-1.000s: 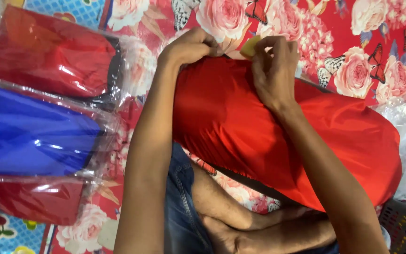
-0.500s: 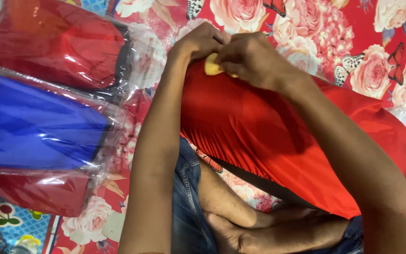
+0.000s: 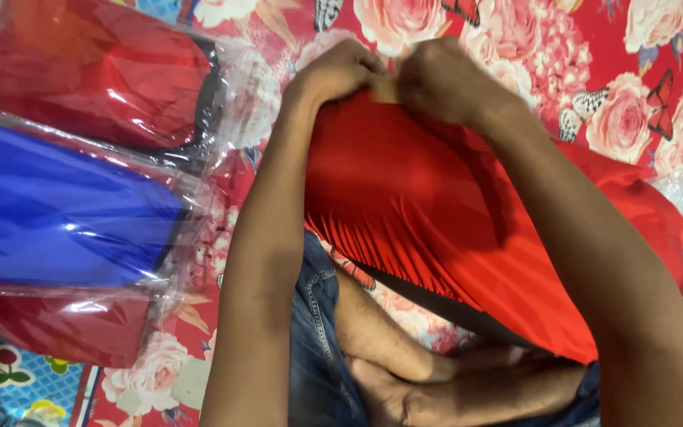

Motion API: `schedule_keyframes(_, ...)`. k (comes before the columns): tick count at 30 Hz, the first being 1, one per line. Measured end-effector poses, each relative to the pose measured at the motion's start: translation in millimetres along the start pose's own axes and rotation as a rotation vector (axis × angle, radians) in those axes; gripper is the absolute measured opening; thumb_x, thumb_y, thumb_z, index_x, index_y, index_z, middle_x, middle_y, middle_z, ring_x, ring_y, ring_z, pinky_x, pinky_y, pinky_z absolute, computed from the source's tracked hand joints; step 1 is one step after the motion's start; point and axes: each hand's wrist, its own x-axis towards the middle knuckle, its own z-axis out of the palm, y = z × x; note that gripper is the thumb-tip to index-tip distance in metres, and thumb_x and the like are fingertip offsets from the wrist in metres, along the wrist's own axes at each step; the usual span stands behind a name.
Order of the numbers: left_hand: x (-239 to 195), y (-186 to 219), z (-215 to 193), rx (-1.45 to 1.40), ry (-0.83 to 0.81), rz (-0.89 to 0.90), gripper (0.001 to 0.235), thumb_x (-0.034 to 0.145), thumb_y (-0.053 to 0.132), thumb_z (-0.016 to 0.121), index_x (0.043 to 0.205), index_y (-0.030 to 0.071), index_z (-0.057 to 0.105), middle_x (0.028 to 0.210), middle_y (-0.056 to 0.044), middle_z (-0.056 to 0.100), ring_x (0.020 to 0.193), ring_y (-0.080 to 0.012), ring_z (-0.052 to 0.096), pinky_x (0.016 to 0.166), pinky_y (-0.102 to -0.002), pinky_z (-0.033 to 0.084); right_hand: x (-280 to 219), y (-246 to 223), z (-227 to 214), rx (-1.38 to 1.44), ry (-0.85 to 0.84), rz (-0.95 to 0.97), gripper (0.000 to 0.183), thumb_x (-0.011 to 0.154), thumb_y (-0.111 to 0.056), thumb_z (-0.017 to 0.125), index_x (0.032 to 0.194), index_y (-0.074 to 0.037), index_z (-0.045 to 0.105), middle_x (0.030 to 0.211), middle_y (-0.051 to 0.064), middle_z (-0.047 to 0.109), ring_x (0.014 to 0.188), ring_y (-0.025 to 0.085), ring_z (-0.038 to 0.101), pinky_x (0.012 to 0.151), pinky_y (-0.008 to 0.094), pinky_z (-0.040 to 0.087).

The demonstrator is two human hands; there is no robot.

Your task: The person sits on the floor and uses a yellow sponge to wipe the surface of a red cushion cover. They then remove the red cover from the black cushion, revealing the black base, and proceed to put the red cover back on the cushion.

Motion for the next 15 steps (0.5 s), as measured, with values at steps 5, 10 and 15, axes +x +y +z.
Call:
schedule_keyframes(5,-15,22,-3,0.002,0.009,-0.109,0.020,0.093,0.023,0.069,0.074,0.023,0.072,0.081,0.010,0.066,0.082,-0.0060,0.058,0.083,-0.025,0.043,-31,36,-8,-0.092,0.065,0.182,0.014,0.097,-0.005,0.068,0.088,-0.002,0.078,0.090,0.015,0.077,0.103,0.041,0.066,0.087,0.058,0.054)
schedule_keyframes(10,5,-8,0,-0.056,0.038,0.046,0.011,0.087,0.022,0.083,0.078,0.017,0.079,0.073,0.007,0.068,0.074,-0.0054,0.058,0.073,-0.023,0.045,-60,1,3,0.210,0.284,-0.204,0.014,0.095,-0.001,0.073,0.109,0.002,0.075,0.100,0.015,0.073,0.086,0.031,0.066,0.076,0.042,0.050)
schedule_keyframes(15,-3,6,-2,0.081,0.053,0.091,0.009,0.090,0.024,0.076,0.091,0.017,0.082,0.090,0.005,0.077,0.088,-0.0067,0.066,0.085,-0.025,0.047,-63,58,2,-0.149,0.144,0.178,0.013,0.095,-0.005,0.065,0.084,-0.001,0.070,0.086,0.014,0.067,0.074,0.032,0.065,0.072,0.045,0.051)
